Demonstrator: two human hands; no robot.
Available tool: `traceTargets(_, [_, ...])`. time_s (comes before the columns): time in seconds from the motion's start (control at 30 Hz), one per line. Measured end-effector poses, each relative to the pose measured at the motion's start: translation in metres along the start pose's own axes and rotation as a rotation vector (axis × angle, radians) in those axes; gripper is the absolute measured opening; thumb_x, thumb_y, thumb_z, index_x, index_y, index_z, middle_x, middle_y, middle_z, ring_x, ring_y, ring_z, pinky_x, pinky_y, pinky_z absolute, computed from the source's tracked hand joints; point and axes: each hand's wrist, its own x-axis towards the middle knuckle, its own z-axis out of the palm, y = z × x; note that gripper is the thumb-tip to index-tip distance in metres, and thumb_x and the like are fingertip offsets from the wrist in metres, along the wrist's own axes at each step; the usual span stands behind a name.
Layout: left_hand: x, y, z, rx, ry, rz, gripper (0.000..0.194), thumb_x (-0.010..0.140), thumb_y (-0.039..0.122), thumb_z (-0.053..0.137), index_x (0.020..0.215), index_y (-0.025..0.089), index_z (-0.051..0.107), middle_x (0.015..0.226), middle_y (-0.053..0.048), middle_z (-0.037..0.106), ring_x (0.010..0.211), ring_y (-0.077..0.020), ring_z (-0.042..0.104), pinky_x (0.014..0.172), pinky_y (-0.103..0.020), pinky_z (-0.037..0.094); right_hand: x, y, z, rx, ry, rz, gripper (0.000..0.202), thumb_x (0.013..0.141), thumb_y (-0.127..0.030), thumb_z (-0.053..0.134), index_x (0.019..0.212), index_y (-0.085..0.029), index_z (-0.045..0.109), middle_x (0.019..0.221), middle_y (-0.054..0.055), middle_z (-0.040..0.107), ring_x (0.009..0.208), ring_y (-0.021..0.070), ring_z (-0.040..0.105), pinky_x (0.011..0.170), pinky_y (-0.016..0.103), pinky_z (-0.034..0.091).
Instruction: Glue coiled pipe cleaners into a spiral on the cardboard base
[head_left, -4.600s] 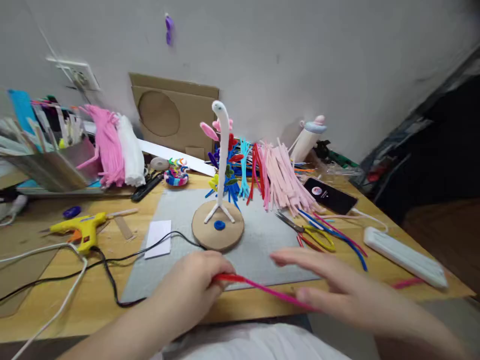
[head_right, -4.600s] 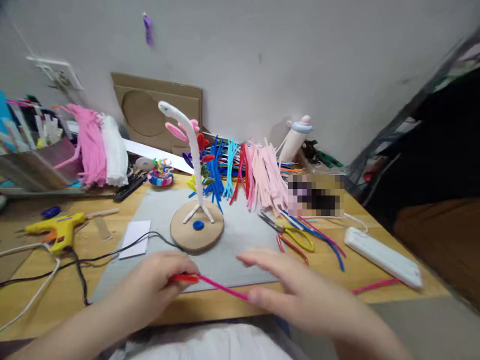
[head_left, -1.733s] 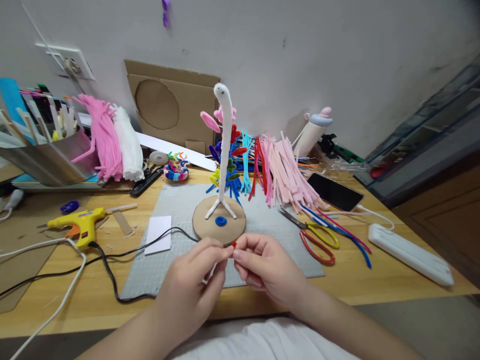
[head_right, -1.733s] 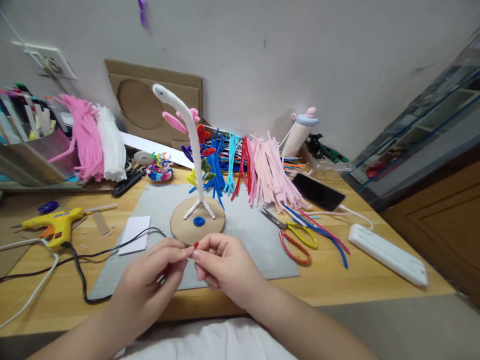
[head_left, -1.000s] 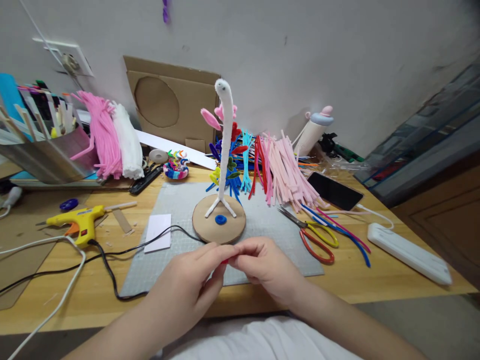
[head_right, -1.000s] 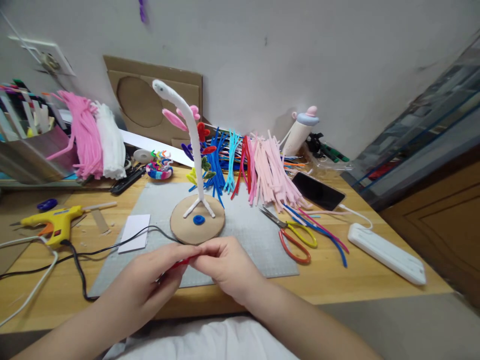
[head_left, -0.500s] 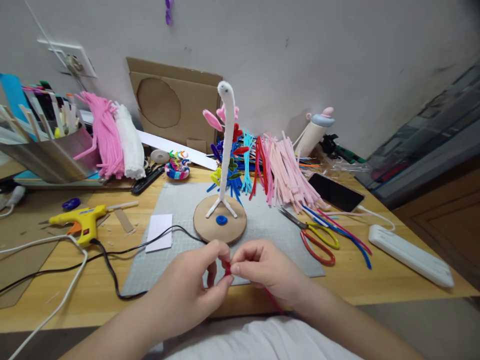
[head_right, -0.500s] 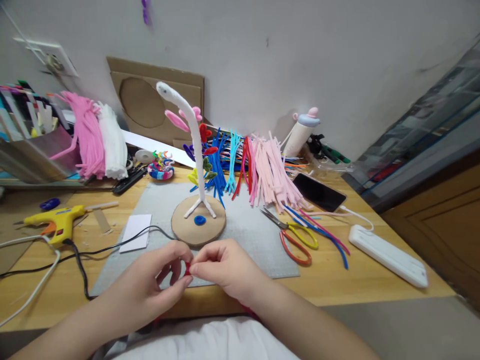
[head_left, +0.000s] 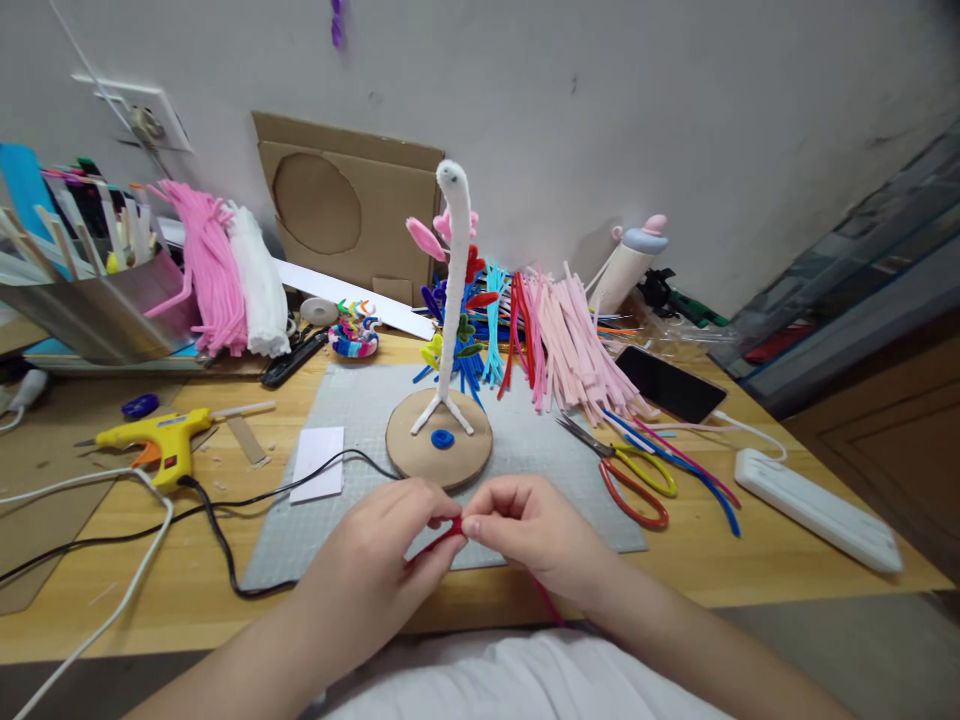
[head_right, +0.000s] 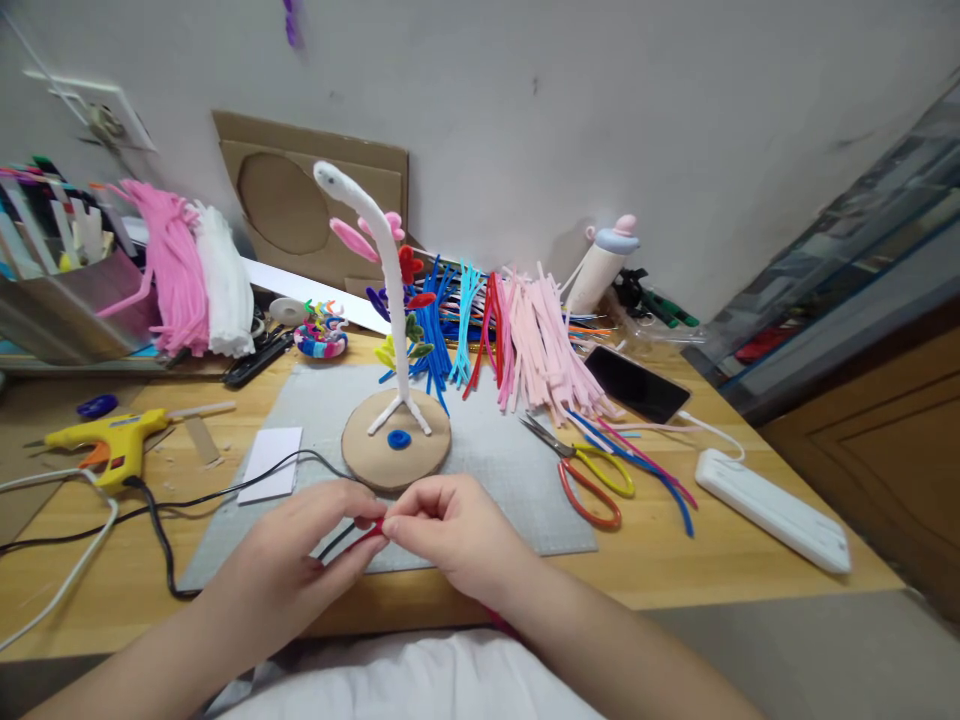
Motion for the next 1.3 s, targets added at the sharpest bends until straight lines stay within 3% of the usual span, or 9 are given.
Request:
traceTargets(0.43, [-0.006, -0.008, -0.001, 0.069, 0.009, 0.132, 0.006, 0.090, 0.016, 0.052, 0.090, 0.019, 0.056, 0.080, 0.000, 0.065, 0.074, -0.0118, 0.058, 0.068, -0.023, 0.044, -0.001, 0.003, -0.003, -0.076, 0.002, -0.015, 0.020, 0.072, -0.032, 0.065, 0.067, -0.013, 0.062, 0.060, -0.002, 0.052, 0.056, 0.0087, 0.040, 0.054, 0.023, 0.029])
traceTargets(0.53, [-0.004, -0.003, -0.003, -0.046, -0.085, -0.005, 0.009, 0.089, 0.017, 0.050, 0.092, 0.020, 0.059, 0.082, 0.000, 0.065, 0.075, -0.0109, 0.058, 0.067, -0.021, 0.044, -0.003, 0.006, -0.002, -0.075, -0.014, -0.057, 0.019, 0.074, -0.032, 0.064, 0.069, -0.014, 0.061, 0.062, -0.002, 0.053, 0.059, 0.0095, 0.042, 0.055, 0.023, 0.031])
traceTargets(0.67, [0.000, 0.003, -0.002, -0.259, -0.181, -0.375, 0.011, 0.085, 0.022, 0.052, 0.078, 0.019, 0.060, 0.067, 0.003, 0.060, 0.060, -0.0092, 0.053, 0.054, -0.018, 0.041, -0.006, 0.009, 0.000, -0.148, 0.016, -0.112, 0.015, 0.076, -0.028, 0.061, 0.069, -0.014, 0.060, 0.062, -0.002, 0.052, 0.059, 0.0098, 0.042, 0.055, 0.023, 0.032])
traceTargets(0.77, [0.001, 0.006, -0.001, -0.272, -0.206, -0.455, 0.013, 0.082, 0.023, 0.053, 0.072, 0.019, 0.059, 0.061, 0.004, 0.058, 0.056, -0.0091, 0.051, 0.051, -0.018, 0.039, -0.008, 0.011, 0.003, -0.182, 0.020, -0.136, 0.013, 0.077, -0.025, 0.059, 0.070, -0.014, 0.059, 0.065, -0.002, 0.054, 0.061, 0.0098, 0.045, 0.056, 0.022, 0.033])
traceTargets(0.87, [-0.002, 0.006, -0.001, -0.111, -0.208, -0.325, 0.014, 0.083, 0.019, 0.051, 0.074, 0.019, 0.061, 0.063, 0.003, 0.061, 0.058, -0.0096, 0.053, 0.053, -0.019, 0.039, -0.008, 0.012, 0.003, -0.070, -0.046, -0.074, 0.017, 0.079, -0.030, 0.061, 0.072, -0.015, 0.056, 0.061, -0.004, 0.049, 0.057, 0.0075, 0.042, 0.053, 0.020, 0.032])
traceTargets(0.97, [-0.007, 0.005, 0.000, 0.052, -0.164, -0.113, 0.018, 0.087, 0.017, 0.045, 0.081, 0.019, 0.062, 0.070, 0.000, 0.063, 0.065, -0.0124, 0.058, 0.059, -0.022, 0.043, -0.006, 0.014, 0.000, 0.165, -0.149, 0.113, 0.026, 0.078, -0.039, 0.065, 0.073, -0.017, 0.051, 0.052, -0.009, 0.038, 0.043, 0.0042, 0.027, 0.040, 0.017, 0.018])
traceTargets(1.17, [-0.011, 0.002, 0.003, 0.283, -0.120, 0.196, 0.021, 0.090, 0.010, 0.038, 0.085, 0.016, 0.058, 0.073, -0.003, 0.061, 0.064, -0.0144, 0.056, 0.057, -0.024, 0.043, 0.000, 0.016, -0.009, 0.594, -0.410, 0.477, 0.022, 0.078, -0.027, 0.065, 0.075, -0.019, 0.045, 0.049, -0.012, 0.031, 0.040, 0.0027, 0.009, 0.038, 0.016, 0.006])
traceTargets(1.23, [-0.010, 0.001, 0.004, 0.341, -0.102, 0.240, 0.021, 0.087, 0.008, 0.039, 0.076, 0.017, 0.055, 0.067, -0.002, 0.057, 0.058, -0.0136, 0.052, 0.052, -0.024, 0.038, 0.000, 0.017, -0.006, 0.598, -0.400, 0.491, 0.023, 0.077, -0.026, 0.064, 0.073, -0.020, 0.043, 0.049, -0.012, 0.028, 0.041, 0.0032, 0.009, 0.038, 0.016, 0.006])
traceTargets(1.3, [-0.010, 0.003, 0.005, 0.337, -0.066, 0.227, 0.022, 0.083, 0.006, 0.040, 0.069, 0.018, 0.052, 0.061, 0.001, 0.052, 0.053, -0.0123, 0.047, 0.049, -0.025, 0.033, -0.003, 0.017, 0.000, 0.461, -0.289, 0.374, 0.022, 0.076, -0.027, 0.063, 0.072, -0.020, 0.043, 0.048, -0.012, 0.028, 0.041, 0.0043, 0.012, 0.038, 0.017, 0.009])
